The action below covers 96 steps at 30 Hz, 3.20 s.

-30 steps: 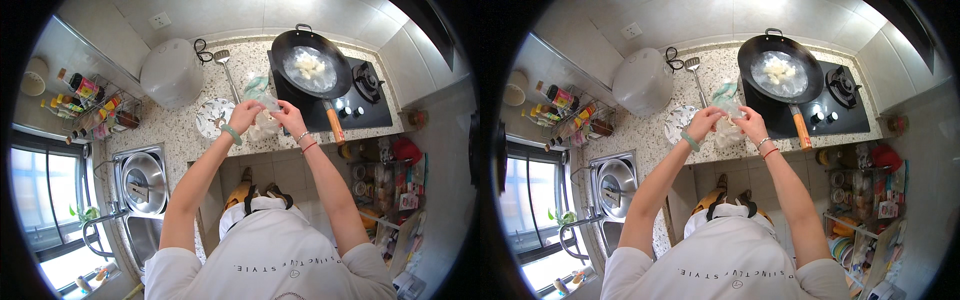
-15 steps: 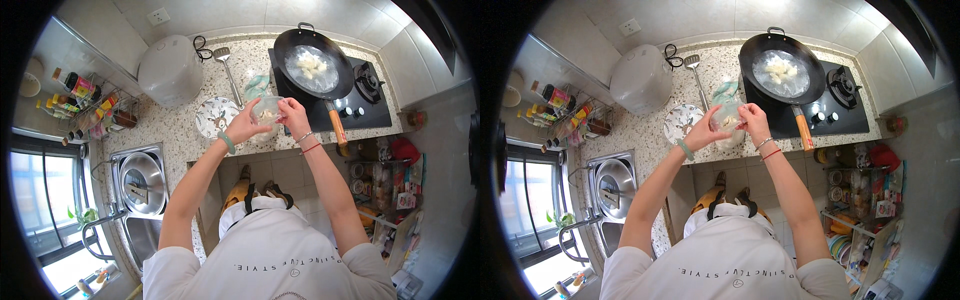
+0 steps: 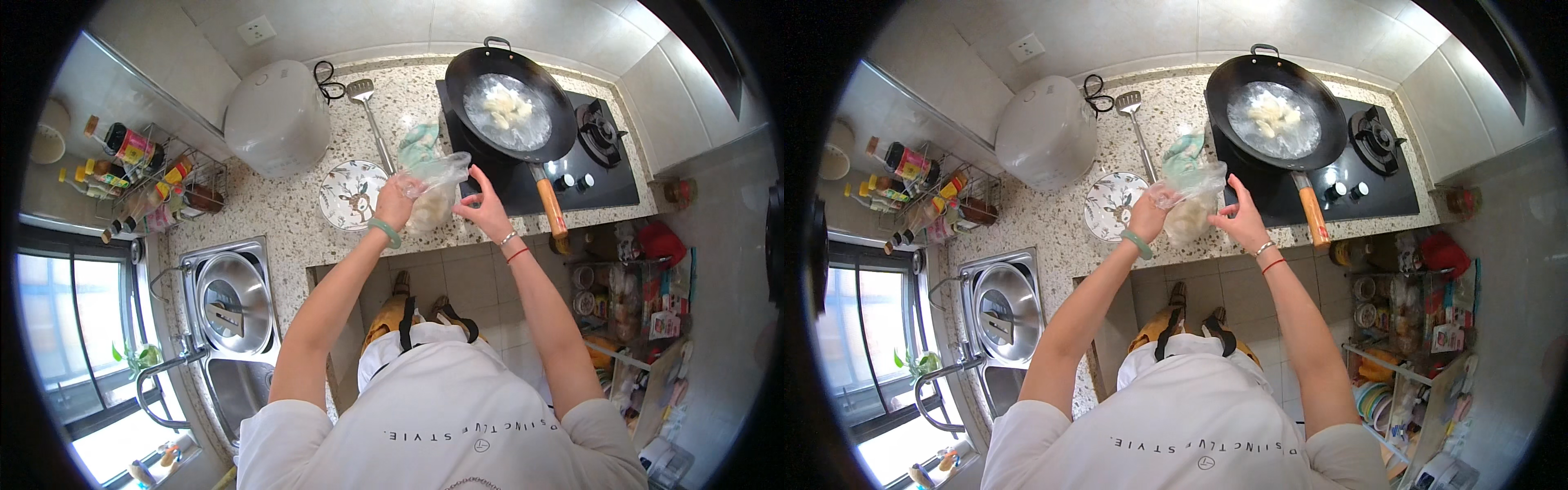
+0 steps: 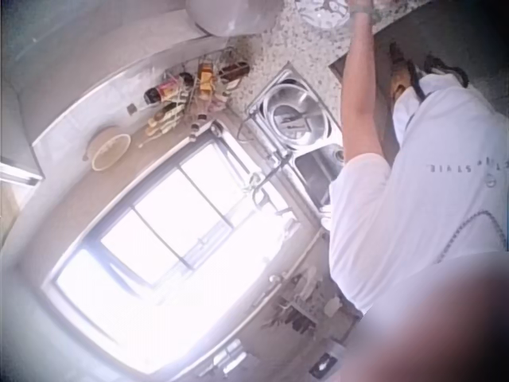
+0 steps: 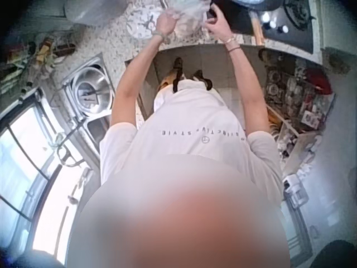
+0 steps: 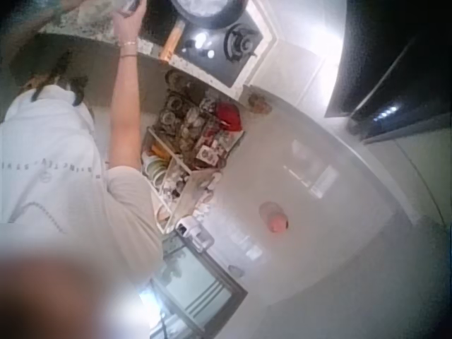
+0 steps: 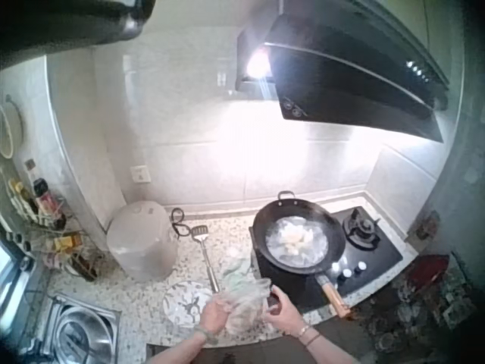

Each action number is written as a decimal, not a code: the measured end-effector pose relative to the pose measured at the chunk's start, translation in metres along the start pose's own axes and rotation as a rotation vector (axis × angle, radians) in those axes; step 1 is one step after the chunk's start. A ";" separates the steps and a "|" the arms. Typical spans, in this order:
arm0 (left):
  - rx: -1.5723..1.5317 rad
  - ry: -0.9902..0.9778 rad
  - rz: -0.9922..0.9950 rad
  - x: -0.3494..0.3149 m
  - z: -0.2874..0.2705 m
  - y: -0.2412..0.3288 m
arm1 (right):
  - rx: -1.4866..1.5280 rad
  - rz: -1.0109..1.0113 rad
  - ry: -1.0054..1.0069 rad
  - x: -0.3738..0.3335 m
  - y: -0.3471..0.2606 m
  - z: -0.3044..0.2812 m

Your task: The person cracks two eggs into a wok containing boiling water and dumplings. They then add salt from a container using a spoon and stir the contents with a spatula. The person also retrieves a plastic bag from the counter, ties it, and places it into a refrigerator drawer before returning to stir the wok.

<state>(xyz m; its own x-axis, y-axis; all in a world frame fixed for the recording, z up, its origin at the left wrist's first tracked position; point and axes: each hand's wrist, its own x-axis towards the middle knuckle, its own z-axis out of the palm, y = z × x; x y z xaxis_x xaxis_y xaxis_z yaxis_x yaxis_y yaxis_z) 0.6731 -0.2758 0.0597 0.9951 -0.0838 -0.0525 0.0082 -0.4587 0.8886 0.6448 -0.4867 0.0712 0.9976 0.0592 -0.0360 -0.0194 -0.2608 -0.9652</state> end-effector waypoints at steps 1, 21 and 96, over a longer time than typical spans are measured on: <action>-0.105 -0.101 -0.116 -0.001 -0.001 0.005 | -0.009 0.004 -0.027 0.002 0.013 0.002; 0.103 0.023 0.132 -0.011 0.025 0.019 | -0.330 0.059 -0.165 0.019 0.007 0.051; -0.334 -0.990 -0.740 0.023 -0.011 0.039 | 0.591 0.590 -0.328 -0.068 -0.022 0.049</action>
<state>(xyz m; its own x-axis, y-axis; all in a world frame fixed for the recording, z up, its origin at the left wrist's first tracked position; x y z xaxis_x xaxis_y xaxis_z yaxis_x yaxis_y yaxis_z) 0.6978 -0.2854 0.0979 0.2467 -0.5907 -0.7683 0.6935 -0.4461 0.5657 0.5743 -0.4380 0.0825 0.7473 0.3683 -0.5530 -0.6442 0.1979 -0.7388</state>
